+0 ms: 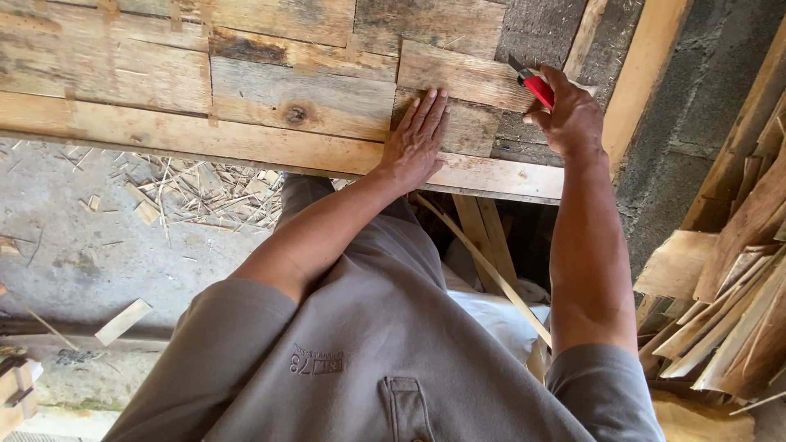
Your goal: Cutting and applying thin wood veneer strips to a board surface.
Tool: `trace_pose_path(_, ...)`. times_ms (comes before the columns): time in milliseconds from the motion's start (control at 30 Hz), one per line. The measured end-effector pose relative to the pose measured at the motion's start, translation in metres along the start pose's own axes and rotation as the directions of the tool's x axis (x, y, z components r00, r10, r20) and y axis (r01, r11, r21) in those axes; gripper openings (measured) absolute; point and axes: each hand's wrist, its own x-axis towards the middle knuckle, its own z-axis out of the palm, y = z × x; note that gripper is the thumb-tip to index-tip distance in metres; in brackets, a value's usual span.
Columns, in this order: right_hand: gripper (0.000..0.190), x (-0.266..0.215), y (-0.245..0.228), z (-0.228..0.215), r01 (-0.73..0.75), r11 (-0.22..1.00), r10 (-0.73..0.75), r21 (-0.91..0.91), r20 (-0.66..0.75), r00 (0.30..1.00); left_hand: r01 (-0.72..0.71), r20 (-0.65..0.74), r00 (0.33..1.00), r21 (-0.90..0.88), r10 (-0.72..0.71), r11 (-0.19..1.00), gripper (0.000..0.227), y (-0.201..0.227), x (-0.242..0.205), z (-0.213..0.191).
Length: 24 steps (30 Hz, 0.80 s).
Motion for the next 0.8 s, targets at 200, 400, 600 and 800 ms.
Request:
trace_pose_path(200, 0.081, 0.000, 0.003, 0.000, 0.031, 0.996, -0.029, 0.083, -0.031, 0.999, 0.002, 0.035, 0.999, 0.023, -0.003, 1.000, 0.104, -0.002, 0.003, 0.005)
trace_pose_path(400, 0.076, 0.000, 0.004, 0.003, -0.012, 0.994, 0.015, 0.105, -0.025, 1.000, 0.020, 0.083, 0.996, 0.028, -0.022, 0.999, 0.105, -0.003, 0.005, 0.014)
trace_pose_path(600, 0.078, 0.001, 0.005, 0.004, 0.025, 0.996, -0.020, 0.091, -0.057, 0.998, 0.035, 0.063, 0.997, 0.004, -0.035, 0.999, 0.104, -0.004, 0.005, 0.015)
trace_pose_path(800, 0.072, 0.001, 0.008, 0.005, 0.041, 0.990, -0.036, 0.133, -0.044, 0.998, 0.042, 0.041, 0.998, -0.025, -0.040, 0.999, 0.101, -0.003, 0.003, 0.015)
